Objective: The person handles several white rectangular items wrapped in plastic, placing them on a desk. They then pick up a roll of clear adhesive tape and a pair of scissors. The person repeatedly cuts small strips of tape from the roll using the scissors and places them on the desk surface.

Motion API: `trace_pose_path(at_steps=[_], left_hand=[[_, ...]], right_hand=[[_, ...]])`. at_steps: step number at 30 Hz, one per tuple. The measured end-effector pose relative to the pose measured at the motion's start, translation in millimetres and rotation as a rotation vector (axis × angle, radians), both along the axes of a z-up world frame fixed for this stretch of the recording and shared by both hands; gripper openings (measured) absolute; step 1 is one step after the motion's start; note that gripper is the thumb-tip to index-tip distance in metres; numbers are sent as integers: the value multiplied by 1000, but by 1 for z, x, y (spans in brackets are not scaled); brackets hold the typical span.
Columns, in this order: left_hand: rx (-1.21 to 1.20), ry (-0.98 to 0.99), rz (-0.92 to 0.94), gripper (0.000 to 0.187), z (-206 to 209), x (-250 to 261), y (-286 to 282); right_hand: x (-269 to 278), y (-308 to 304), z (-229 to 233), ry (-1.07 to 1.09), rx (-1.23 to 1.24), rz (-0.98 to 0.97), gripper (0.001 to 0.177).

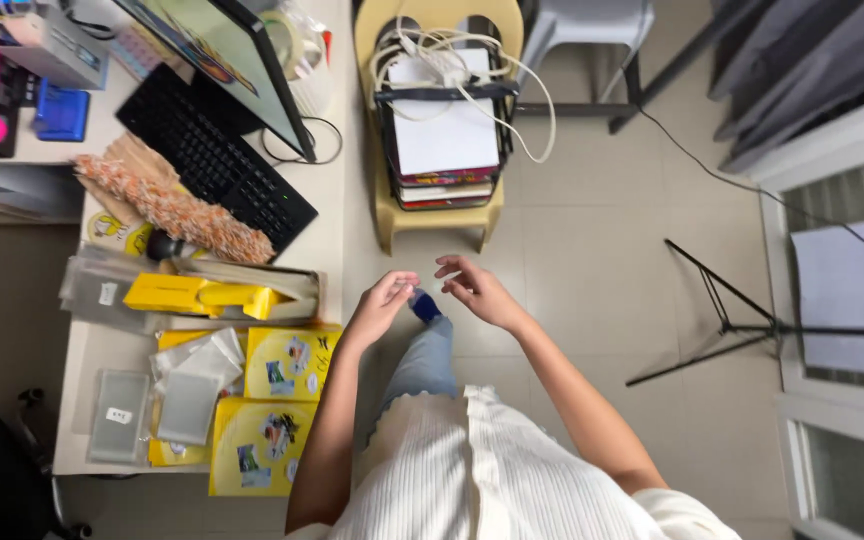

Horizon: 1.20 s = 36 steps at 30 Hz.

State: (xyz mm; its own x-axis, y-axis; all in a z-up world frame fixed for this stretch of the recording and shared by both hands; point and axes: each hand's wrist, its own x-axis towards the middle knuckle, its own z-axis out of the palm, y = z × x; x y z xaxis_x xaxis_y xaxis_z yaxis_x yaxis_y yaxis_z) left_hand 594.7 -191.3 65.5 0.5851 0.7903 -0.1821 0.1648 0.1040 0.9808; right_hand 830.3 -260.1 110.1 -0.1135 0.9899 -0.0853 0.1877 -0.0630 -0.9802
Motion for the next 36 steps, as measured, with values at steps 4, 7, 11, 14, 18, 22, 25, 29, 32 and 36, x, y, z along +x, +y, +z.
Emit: trace_pose_path(at_steps=[4, 7, 11, 14, 18, 22, 25, 29, 32, 36], left_hand=[[36, -60, 51, 27, 11, 19, 85], [128, -97, 132, 27, 27, 30, 136], [240, -2, 318, 36, 51, 51, 200], [342, 51, 441, 42, 62, 59, 224], [418, 100, 541, 45, 69, 64, 248], [352, 123, 620, 45, 62, 70, 267], [386, 167, 680, 43, 53, 77, 290], [447, 175, 739, 42, 67, 89, 303], [367, 181, 773, 41, 95, 90, 305], [365, 155, 866, 37, 119, 94, 311]], right_hand=[[14, 100, 16, -85, -6, 95, 36], [16, 173, 17, -79, 112, 203, 33], [13, 267, 46, -107, 92, 175, 30], [10, 336, 33, -69, 170, 193, 26], [-7, 435, 11, -23, 213, 136, 28], [-33, 490, 32, -244, 295, 102, 39], [-47, 526, 32, -391, 491, 148, 43], [-54, 556, 14, -416, 307, 203, 48], [-53, 562, 23, -76, 125, 236, 44], [-30, 564, 37, 438, 48, 285, 41]])
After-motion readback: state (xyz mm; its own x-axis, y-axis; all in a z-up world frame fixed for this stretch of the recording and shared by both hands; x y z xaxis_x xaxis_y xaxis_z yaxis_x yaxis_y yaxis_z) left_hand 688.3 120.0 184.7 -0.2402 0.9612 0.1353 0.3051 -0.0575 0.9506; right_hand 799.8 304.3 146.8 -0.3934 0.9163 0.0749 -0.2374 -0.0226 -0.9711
